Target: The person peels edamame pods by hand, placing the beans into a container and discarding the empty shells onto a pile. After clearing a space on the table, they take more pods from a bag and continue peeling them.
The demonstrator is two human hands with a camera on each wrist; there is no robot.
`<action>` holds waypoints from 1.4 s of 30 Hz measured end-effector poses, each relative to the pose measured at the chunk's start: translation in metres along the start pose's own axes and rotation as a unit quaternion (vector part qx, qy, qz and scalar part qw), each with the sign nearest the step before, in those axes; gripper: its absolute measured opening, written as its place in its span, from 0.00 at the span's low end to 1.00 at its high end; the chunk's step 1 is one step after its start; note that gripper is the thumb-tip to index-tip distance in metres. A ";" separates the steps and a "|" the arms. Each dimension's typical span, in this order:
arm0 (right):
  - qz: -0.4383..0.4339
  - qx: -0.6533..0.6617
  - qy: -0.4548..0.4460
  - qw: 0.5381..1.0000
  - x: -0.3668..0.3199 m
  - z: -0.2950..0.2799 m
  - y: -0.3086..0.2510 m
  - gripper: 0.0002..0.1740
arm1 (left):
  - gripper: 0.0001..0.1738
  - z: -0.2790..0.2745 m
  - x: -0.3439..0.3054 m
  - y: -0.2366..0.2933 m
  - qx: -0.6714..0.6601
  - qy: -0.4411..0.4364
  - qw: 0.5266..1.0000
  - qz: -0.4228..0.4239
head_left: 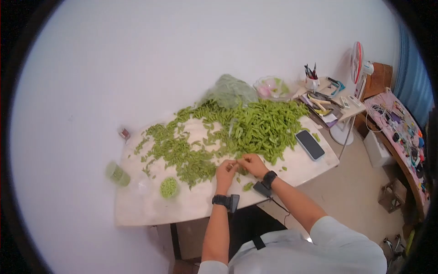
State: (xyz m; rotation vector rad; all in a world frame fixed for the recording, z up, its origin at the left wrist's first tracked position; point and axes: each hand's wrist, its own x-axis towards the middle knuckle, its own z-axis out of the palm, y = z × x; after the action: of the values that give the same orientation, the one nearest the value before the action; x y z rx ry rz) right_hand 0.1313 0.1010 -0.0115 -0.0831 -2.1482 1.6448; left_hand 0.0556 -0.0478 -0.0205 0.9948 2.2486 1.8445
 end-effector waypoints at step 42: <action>0.054 0.062 -0.012 0.997 0.014 -0.015 -0.011 0.21 | 0.09 -0.011 0.030 0.053 0.257 -0.022 0.948 0.187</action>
State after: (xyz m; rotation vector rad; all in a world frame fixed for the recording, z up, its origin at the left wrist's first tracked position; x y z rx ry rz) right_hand 0.1264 0.1161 0.0060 -0.1457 -2.0860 1.8446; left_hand 0.0499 -0.0380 0.0409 1.6147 2.7318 1.3194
